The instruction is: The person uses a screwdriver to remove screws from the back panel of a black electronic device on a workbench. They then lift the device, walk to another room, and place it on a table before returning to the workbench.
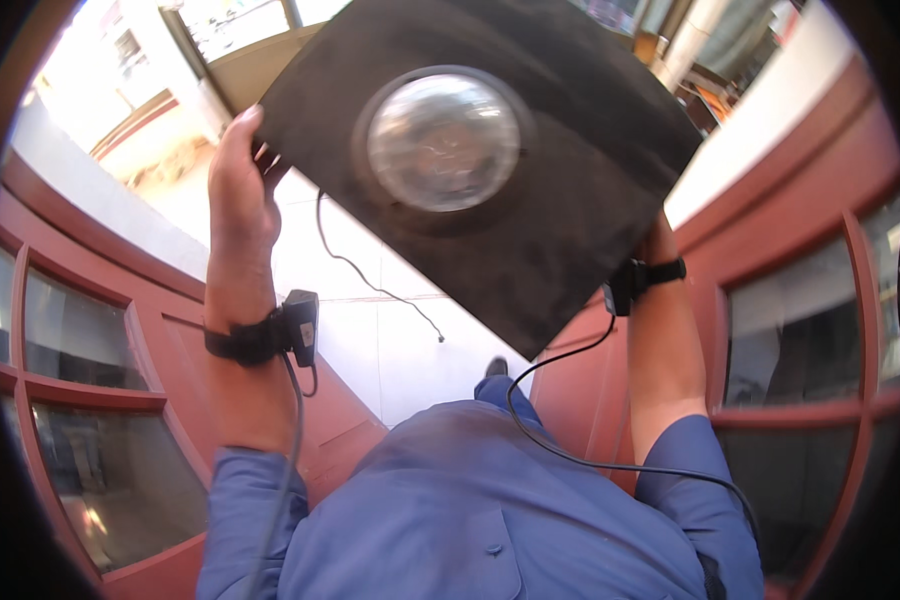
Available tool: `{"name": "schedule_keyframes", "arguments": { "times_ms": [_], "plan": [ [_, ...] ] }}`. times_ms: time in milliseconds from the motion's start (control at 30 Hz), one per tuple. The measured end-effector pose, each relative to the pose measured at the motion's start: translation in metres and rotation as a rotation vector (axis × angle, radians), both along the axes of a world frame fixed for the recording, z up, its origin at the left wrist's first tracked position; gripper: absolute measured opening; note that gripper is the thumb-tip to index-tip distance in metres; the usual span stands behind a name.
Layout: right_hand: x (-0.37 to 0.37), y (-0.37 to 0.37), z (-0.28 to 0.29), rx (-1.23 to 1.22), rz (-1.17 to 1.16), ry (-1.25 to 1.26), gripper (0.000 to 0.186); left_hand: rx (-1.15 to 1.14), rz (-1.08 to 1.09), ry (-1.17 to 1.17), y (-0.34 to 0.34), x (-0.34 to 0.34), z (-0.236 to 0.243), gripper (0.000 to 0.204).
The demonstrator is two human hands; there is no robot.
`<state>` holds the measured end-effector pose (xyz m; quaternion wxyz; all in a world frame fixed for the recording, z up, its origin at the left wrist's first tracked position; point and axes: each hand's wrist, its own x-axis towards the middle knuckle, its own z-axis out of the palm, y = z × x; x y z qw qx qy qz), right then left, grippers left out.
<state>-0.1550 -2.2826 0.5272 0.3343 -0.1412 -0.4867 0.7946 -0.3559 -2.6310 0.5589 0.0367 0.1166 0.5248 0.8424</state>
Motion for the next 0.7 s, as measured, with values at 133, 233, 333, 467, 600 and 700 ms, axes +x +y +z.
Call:
{"name": "schedule_keyframes", "arguments": {
  "times_ms": [133, 233, 333, 467, 600, 700],
  "plan": [
    [-0.059, 0.073, -0.009, -0.021, 0.029, -0.005, 0.055, -0.260, -0.175, 0.419, 0.062, -0.034, 0.045, 0.043],
    [-0.102, 0.129, -0.018, -0.038, 0.068, -0.022, 0.054, -0.518, 0.000, 0.634, 0.118, -0.064, 0.065, 0.041],
    [-0.141, 0.177, -0.017, -0.027, 0.110, -0.014, 0.053, -0.623, -0.064, 0.694, 0.163, -0.094, 0.081, 0.050],
    [-0.191, 0.217, -0.011, -0.035, 0.147, -0.010, 0.052, -0.602, -0.118, 0.745, 0.209, -0.139, 0.101, 0.048],
    [-0.231, 0.242, -0.010, -0.060, 0.161, -0.012, 0.051, -0.654, -0.105, 0.732, 0.244, -0.183, 0.108, 0.043],
    [-0.258, 0.241, -0.014, -0.080, 0.147, -0.020, 0.050, -0.691, -0.095, 0.754, 0.257, -0.220, 0.105, 0.042]
  ]
}}
